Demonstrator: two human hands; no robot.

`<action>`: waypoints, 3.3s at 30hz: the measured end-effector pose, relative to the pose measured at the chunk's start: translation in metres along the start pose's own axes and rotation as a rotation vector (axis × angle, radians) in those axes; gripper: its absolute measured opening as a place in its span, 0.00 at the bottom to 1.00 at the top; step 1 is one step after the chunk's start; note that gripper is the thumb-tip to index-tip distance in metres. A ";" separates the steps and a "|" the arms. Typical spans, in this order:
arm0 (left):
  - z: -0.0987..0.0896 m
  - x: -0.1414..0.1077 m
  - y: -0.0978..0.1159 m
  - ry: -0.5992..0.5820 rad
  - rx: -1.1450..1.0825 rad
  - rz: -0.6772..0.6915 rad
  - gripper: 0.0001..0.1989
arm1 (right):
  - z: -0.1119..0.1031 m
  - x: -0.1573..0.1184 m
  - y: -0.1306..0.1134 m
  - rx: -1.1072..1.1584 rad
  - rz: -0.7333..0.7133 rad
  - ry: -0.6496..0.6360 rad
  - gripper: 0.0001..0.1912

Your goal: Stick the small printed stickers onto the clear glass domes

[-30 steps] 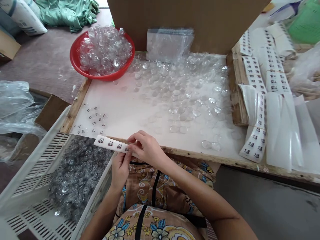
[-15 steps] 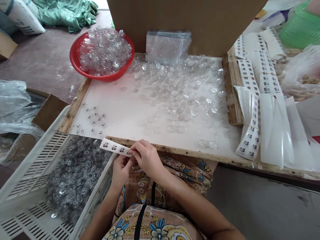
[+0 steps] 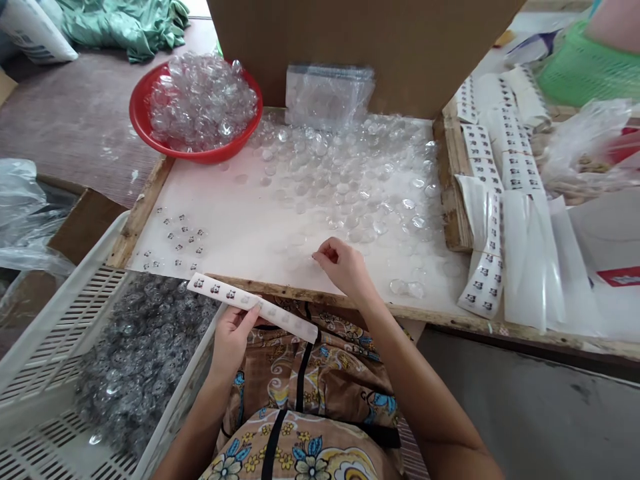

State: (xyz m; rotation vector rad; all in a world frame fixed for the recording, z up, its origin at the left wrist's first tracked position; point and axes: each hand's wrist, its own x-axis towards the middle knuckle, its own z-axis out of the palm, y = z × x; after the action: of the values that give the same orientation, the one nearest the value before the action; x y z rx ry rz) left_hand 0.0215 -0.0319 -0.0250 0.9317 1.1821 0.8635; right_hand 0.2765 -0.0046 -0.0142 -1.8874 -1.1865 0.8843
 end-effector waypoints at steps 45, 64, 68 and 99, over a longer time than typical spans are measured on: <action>0.001 -0.001 0.000 -0.032 0.085 0.053 0.09 | 0.067 -0.033 -0.073 0.117 -0.287 -0.362 0.05; 0.008 -0.007 -0.003 -0.080 0.094 0.048 0.09 | 0.091 -0.064 -0.056 0.046 -0.385 -0.172 0.08; 0.009 -0.008 -0.005 -0.063 0.106 0.016 0.10 | 0.093 -0.064 -0.053 0.091 -0.354 -0.173 0.07; 0.001 -0.004 -0.007 -0.039 0.021 -0.048 0.12 | 0.059 -0.006 -0.019 -0.324 -0.229 0.024 0.04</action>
State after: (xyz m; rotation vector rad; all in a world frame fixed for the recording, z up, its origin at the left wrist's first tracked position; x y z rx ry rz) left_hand 0.0224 -0.0387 -0.0295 0.9294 1.1780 0.7925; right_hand 0.2166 0.0081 -0.0263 -1.9517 -1.5701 0.5691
